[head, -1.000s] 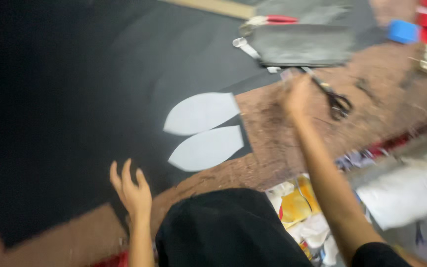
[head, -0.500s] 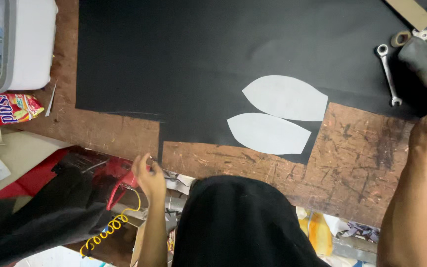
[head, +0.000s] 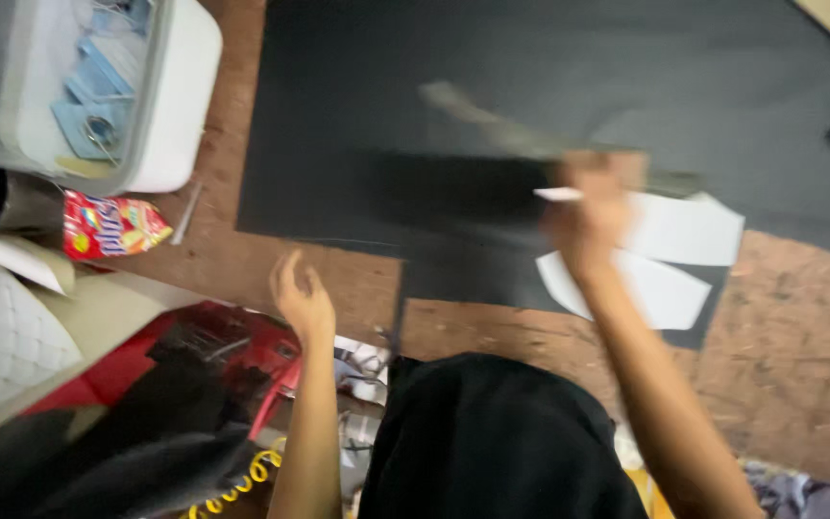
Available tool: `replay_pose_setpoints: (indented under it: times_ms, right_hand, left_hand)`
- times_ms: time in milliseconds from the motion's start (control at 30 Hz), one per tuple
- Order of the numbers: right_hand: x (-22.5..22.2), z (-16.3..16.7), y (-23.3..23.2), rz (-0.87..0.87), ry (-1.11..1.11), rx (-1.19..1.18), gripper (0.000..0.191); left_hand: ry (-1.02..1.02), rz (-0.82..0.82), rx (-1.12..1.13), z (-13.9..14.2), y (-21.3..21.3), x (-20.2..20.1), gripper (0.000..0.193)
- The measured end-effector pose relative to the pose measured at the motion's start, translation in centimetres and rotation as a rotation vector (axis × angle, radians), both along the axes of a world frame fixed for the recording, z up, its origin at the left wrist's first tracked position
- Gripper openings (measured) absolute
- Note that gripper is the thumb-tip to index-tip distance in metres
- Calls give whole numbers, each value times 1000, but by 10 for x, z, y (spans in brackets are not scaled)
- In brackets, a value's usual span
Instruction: The person lays a black fabric sheet on a workbench, positions white paper pattern pieces on it, and traces around them with a marker. They use a wooden straightedge to draw long guide lines, measure with a tape measure, and reposition the pattern pieces and a gray leather panel while marking.
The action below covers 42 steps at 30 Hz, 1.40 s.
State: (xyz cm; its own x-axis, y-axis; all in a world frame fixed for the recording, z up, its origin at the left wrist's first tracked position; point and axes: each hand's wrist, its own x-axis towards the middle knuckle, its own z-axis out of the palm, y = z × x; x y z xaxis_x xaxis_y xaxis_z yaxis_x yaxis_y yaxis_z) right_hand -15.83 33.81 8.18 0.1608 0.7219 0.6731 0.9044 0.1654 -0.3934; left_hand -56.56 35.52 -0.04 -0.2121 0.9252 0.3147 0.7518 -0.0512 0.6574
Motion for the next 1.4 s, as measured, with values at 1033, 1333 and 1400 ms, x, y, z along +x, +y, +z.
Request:
replay_pose_setpoints:
  times_ms: [1033, 1333, 1400]
  right_hand:
    - [-202, -54, 33, -399, 608, -680, 47]
    - [-194, -48, 31, -409, 746, -709, 48]
    - [-195, -47, 29, -390, 726, -695, 48]
  left_hand:
    - [93, -433, -72, -9, 219, -114, 26]
    - [81, -480, -165, 3, 214, -122, 26]
    - [58, -487, -207, 4, 211, -124, 26]
